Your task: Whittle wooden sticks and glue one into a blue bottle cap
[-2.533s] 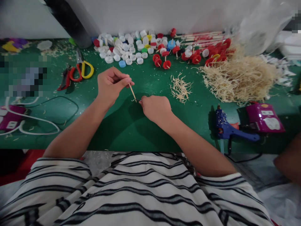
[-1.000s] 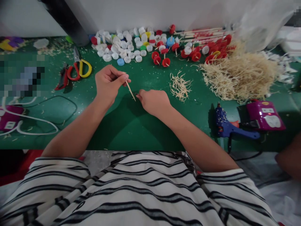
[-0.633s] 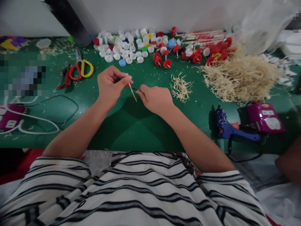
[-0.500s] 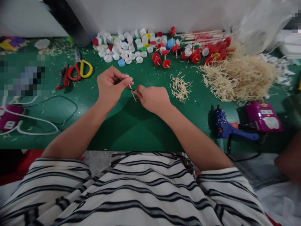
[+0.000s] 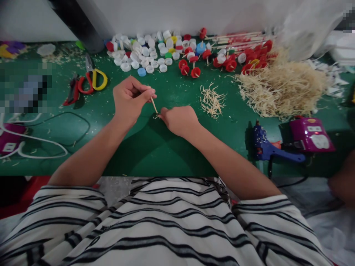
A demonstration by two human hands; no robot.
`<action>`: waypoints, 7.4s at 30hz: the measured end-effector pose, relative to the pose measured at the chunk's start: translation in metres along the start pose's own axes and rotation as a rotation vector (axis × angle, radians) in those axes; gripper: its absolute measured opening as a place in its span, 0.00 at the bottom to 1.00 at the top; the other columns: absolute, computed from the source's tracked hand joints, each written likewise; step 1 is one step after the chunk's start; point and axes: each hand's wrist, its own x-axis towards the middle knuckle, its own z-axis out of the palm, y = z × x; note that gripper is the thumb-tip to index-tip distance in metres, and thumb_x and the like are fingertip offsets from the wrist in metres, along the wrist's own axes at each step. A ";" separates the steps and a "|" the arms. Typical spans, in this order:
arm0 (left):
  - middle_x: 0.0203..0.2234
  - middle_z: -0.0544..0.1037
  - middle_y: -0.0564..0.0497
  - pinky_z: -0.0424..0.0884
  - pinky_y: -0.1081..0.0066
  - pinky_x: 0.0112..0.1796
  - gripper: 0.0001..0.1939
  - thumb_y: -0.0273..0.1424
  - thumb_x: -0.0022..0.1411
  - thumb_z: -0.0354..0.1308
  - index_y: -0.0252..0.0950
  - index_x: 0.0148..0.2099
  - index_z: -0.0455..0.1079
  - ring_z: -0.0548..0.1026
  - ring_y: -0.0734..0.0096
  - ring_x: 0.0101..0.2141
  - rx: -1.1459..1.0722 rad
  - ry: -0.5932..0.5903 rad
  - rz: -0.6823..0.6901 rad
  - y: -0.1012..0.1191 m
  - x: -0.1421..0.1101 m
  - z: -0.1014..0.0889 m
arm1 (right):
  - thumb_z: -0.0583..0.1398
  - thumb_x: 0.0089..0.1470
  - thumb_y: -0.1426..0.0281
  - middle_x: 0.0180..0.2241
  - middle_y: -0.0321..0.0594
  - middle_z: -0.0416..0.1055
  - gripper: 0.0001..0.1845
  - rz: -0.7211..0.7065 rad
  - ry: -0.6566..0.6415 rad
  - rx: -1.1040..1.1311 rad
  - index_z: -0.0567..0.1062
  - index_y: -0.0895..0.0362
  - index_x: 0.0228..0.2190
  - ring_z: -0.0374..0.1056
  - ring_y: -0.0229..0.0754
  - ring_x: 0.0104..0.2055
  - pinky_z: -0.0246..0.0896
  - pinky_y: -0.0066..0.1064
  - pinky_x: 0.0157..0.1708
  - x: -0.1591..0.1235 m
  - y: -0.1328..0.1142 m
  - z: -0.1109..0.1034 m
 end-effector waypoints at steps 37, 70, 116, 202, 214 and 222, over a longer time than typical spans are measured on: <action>0.25 0.80 0.58 0.79 0.71 0.29 0.19 0.43 0.64 0.75 0.42 0.33 0.68 0.83 0.73 0.29 0.035 0.010 -0.008 -0.008 0.005 -0.004 | 0.42 0.78 0.54 0.40 0.54 0.83 0.32 0.042 0.129 0.069 0.78 0.57 0.57 0.78 0.56 0.41 0.51 0.37 0.34 0.004 0.002 0.000; 0.24 0.80 0.58 0.79 0.72 0.29 0.19 0.44 0.63 0.75 0.42 0.34 0.69 0.83 0.74 0.28 0.007 0.021 -0.013 -0.018 0.006 -0.007 | 0.45 0.77 0.56 0.40 0.55 0.85 0.29 0.051 0.011 0.015 0.81 0.54 0.55 0.81 0.57 0.43 0.55 0.38 0.34 -0.008 0.003 0.001; 0.24 0.80 0.58 0.82 0.72 0.31 0.20 0.39 0.60 0.78 0.41 0.31 0.69 0.82 0.75 0.28 -0.072 -0.019 -0.104 -0.002 0.005 0.000 | 0.43 0.78 0.54 0.40 0.53 0.84 0.31 -0.009 0.033 -0.001 0.80 0.54 0.56 0.79 0.56 0.42 0.46 0.37 0.33 -0.002 0.003 0.002; 0.23 0.78 0.59 0.79 0.72 0.30 0.19 0.33 0.61 0.78 0.41 0.32 0.68 0.80 0.76 0.26 -0.102 -0.048 -0.043 -0.004 0.004 0.002 | 0.42 0.78 0.54 0.42 0.55 0.85 0.32 0.050 -0.043 -0.044 0.79 0.54 0.59 0.80 0.57 0.44 0.55 0.37 0.36 -0.013 0.001 -0.003; 0.22 0.76 0.59 0.71 0.74 0.24 0.21 0.40 0.57 0.80 0.40 0.31 0.69 0.75 0.79 0.23 -0.072 -0.079 -0.048 -0.001 0.003 0.001 | 0.42 0.78 0.54 0.41 0.52 0.85 0.32 0.036 0.135 -0.012 0.78 0.56 0.59 0.77 0.54 0.42 0.45 0.37 0.34 -0.008 0.005 -0.002; 0.22 0.75 0.59 0.74 0.72 0.25 0.21 0.39 0.59 0.79 0.40 0.32 0.67 0.77 0.77 0.23 -0.043 -0.071 -0.022 -0.002 0.004 0.000 | 0.40 0.78 0.55 0.39 0.52 0.84 0.33 0.015 0.128 -0.042 0.78 0.56 0.59 0.77 0.54 0.40 0.45 0.37 0.34 -0.004 0.004 0.002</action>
